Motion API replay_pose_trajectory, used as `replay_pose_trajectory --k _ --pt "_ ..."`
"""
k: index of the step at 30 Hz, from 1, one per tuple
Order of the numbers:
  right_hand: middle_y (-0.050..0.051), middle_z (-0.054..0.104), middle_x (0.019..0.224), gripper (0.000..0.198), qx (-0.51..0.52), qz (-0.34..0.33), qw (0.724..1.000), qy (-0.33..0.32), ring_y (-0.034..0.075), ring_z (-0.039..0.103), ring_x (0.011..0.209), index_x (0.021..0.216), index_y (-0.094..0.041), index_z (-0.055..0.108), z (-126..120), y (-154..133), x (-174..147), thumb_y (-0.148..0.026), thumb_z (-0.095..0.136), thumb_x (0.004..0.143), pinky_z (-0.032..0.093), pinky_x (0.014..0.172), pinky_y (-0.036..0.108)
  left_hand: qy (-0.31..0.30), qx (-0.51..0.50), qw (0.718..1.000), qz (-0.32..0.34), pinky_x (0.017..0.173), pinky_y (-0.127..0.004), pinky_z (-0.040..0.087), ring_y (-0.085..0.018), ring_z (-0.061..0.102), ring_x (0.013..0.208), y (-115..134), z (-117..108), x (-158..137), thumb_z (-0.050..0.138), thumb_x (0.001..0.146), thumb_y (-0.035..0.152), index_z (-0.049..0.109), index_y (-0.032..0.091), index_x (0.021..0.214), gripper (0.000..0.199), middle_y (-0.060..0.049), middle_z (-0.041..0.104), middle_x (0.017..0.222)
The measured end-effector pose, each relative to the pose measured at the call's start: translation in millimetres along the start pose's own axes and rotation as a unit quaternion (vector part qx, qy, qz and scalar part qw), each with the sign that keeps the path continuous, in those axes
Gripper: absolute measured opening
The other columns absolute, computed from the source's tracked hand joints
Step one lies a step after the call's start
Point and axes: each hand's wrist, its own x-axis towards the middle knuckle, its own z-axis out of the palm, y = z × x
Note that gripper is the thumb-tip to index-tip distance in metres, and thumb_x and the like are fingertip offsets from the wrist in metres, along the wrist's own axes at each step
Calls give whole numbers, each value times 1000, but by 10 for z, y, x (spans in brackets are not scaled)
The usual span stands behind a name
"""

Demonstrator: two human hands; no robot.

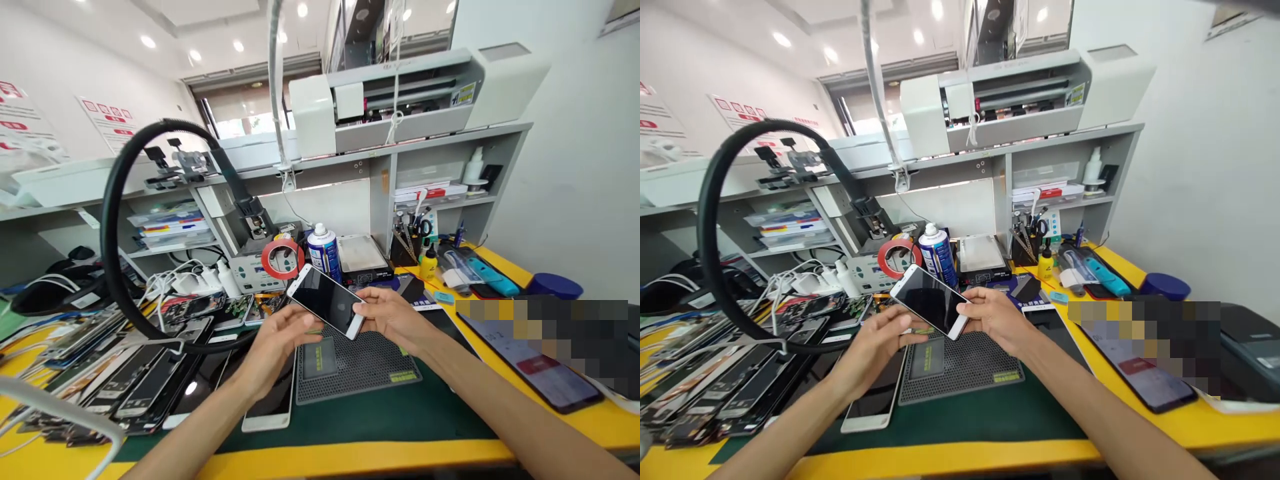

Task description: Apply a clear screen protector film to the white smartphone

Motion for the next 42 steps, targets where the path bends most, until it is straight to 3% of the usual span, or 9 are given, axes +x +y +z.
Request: replay_pose_trajectory --k 3,7,13,18,22,26,34,42 --pt "1 67 81 35 30 -13 999 6 17 68 73 94 -14 60 35 59 -8 -26 86 73 60 75 39 27 33 999 26 86 -37 53 -24 65 97 -97 174 56 77 83 36 69 17 106 31 -9 71 102" --pt "-2 63 78 35 42 -7 999 -2 16 67 73 90 -16 58 76 121 -39 -24 87 71 60 77 38 68 38 995 58 83 -34 51 -21 65 89 -180 227 181 79 81 39 70 15 99 31 -7 73 96" --pt "5 67 93 37 -96 23 993 -63 23 70 87 100 -14 64 150 172 -88 -32 84 74 59 83 45 7 73 993 87 81 -30 48 -20 61 88 -145 135 209 77 82 41 71 15 96 30 -5 71 93" --pt "5 68 86 31 -151 30 983 -102 21 67 80 99 -14 64 237 258 -133 -33 78 79 56 75 37 8 106 991 82 72 -29 45 -18 56 77 -186 178 163 72 85 46 71 14 90 33 -3 65 83" --pt "-1 58 72 21 -174 19 980 -92 12 52 66 83 -14 60 287 326 -166 -28 76 80 43 62 25 33 94 992 74 70 -29 45 -19 56 77 -204 254 129 74 81 48 71 16 93 34 -3 65 83" --pt "-4 50 69 17 -196 16 977 -86 10 42 62 81 -15 58 299 374 -176 -24 72 81 35 58 24 43 68 995 64 69 -28 44 -17 53 74 -193 299 101 76 80 46 72 16 86 32 -2 62 78" --pt "1 60 73 16 -213 19 974 -76 15 52 67 83 -16 62 278 368 -174 -28 73 80 42 63 28 45 55 996 58 66 -28 40 -15 49 70 -226 268 96 71 84 48 70 15 75 35 0 59 72" --pt "2 60 76 19 -187 30 979 -80 16 52 69 86 -16 64 294 352 -171 -29 74 79 42 64 28 55 46 997 38 64 -29 43 -17 54 68 -266 237 101 69 83 58 70 16 76 42 -1 64 73"
